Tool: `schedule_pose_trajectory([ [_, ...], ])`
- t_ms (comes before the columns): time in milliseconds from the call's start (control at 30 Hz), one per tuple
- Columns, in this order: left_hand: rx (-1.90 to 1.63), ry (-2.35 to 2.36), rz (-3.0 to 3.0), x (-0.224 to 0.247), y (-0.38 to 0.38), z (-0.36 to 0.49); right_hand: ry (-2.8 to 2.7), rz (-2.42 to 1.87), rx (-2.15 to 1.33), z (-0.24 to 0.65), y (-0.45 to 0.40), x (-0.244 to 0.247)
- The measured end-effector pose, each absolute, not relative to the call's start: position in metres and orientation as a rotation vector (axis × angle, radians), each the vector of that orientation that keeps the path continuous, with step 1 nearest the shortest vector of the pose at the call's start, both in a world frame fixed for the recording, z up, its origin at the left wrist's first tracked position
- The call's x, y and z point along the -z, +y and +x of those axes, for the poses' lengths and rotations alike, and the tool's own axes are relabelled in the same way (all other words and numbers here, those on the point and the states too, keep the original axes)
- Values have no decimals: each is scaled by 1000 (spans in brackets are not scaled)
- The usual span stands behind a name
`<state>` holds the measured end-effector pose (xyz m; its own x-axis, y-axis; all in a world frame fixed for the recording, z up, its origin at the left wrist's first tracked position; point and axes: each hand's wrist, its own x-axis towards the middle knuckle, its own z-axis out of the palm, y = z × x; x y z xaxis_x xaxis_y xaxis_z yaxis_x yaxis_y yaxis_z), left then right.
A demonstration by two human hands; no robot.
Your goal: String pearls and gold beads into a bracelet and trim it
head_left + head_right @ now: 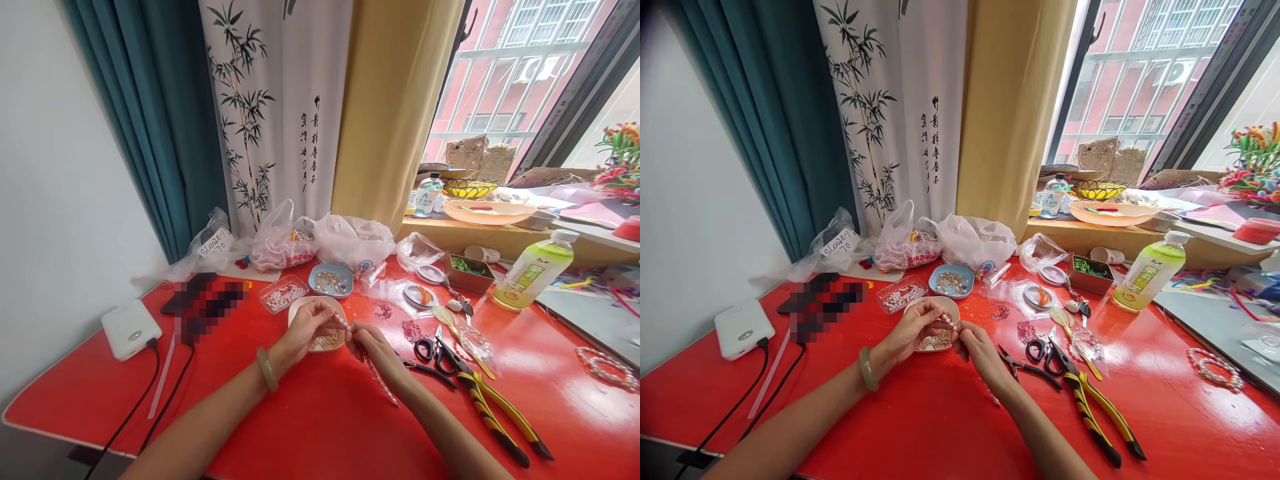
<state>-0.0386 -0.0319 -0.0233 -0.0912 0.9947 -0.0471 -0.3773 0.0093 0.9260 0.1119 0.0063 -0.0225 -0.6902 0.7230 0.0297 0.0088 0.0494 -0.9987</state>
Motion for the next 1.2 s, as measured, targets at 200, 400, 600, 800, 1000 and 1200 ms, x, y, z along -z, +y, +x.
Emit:
schedule_pose_trajectory([
  [200, -1432, 1049, 901, 23, -31, -37, -1818, -801, -1664, 112, 6, 20],
  [400, -1450, 1079, 971, 21, -33, -36, -1812, -875, -1654, 111, 6, 19],
  [600, -1453, 1086, 1010, 20, -33, -34, -1832, -927, -1606, 112, 4, 15],
  [800, -1430, 1086, 1024, 20, -34, -33, -1893, -1012, -1533, 112, 2, 12],
  [1000, -1439, 1085, 1005, 19, -34, -33, -1892, -1047, -1503, 112, 3, 12],
  [1200, -1438, 1081, 1018, 22, -33, -32, -1919, -1086, -1450, 112, 4, 13],
])
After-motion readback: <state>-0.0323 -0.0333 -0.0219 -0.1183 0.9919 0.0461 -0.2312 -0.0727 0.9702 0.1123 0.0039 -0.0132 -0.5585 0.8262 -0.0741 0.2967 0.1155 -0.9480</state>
